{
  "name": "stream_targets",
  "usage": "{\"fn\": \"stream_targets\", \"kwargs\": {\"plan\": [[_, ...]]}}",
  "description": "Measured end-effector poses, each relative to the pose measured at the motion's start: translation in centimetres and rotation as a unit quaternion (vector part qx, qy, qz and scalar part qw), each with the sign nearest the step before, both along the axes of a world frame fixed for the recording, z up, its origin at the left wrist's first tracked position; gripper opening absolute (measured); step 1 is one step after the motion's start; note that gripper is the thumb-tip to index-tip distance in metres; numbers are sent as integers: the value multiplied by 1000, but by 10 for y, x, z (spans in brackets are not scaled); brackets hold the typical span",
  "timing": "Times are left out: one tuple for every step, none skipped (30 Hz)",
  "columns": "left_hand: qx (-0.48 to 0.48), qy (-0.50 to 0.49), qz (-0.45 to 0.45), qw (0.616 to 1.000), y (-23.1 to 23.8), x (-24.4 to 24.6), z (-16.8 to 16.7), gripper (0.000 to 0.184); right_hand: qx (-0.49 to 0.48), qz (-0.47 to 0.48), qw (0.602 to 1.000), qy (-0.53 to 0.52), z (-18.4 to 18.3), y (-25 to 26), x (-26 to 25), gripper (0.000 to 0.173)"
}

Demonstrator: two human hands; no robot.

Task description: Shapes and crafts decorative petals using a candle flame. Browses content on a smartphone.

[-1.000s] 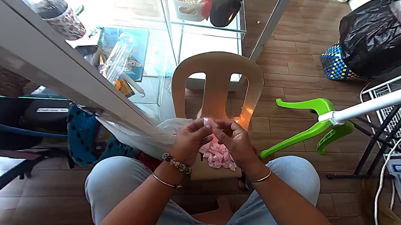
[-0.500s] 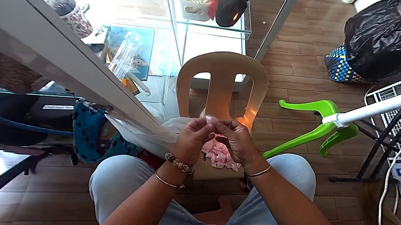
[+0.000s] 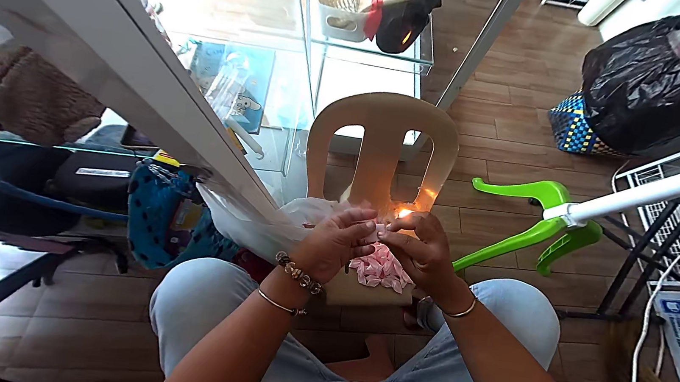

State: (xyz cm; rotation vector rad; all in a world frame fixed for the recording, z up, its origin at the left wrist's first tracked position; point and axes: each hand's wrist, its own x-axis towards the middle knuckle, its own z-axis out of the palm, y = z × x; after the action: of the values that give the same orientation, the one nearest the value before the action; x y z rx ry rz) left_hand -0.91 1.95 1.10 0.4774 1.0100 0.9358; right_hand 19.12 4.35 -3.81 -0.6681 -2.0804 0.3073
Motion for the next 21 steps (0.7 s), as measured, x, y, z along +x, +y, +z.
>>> {"fn": "stream_targets", "kwargs": {"plan": [[1,4,-1,1000,0,1,1,21,9,-3,1000,-3,-1,-1,1,11],[1,7,-2,1000,0,2,1,20,16,-6,1000,-5,-2,-1,2,11],[2,8,-3,1000,1,2,2,20,21,-8,1000,-7,-2,-1,3,11],[3,8,-2,1000,1,3,1,20,24,-11,1000,-10,-1,-1,4,11],[3,9,-1,1000,2,3,1,20,26,-12,1000,-12,-1,-1,5,11],[4,9,2,1000,2,4,1,20,27,-13,999,-15,0,0,5,11],[5,9,6,1000,2,4,1,20,28,-15,999,-19,1,0,5,11],[7,10,11,1000,2,4,1,20,27,-16,999,-21,1,1,5,11],[11,13,18,1000,2,4,1,20,23,-15,999,-24,2,2,4,11],[19,20,22,999,3,4,0,20,12,-12,1000,-24,3,2,4,11],[30,29,26,999,3,4,-1,20,-4,-11,1000,-22,4,2,3,12],[44,40,28,998,3,4,-3,21,-29,-8,999,-13,5,2,1,12],[59,52,31,996,3,4,-4,21,-66,-5,998,5,5,1,-1,12],[73,66,32,995,2,4,-5,22,-111,-3,993,27,5,0,-3,12],[84,79,32,993,2,5,-5,23,-155,-3,986,52,7,-2,-6,11],[96,92,30,991,2,5,-4,23,-193,-3,978,79,9,-4,-8,10],[108,105,26,988,1,5,-3,24,-223,-6,969,105,10,-5,-10,10],[121,115,24,986,1,6,-2,25,-247,-10,960,127,11,-7,-11,9],[133,127,22,983,1,6,-2,26,-267,-14,953,145,11,-8,-13,8],[142,137,18,980,0,7,-2,27,-283,-18,945,161,11,-8,-14,7],[150,147,13,978,0,7,-1,27,-297,-21,939,172,11,-9,-15,6]]}}
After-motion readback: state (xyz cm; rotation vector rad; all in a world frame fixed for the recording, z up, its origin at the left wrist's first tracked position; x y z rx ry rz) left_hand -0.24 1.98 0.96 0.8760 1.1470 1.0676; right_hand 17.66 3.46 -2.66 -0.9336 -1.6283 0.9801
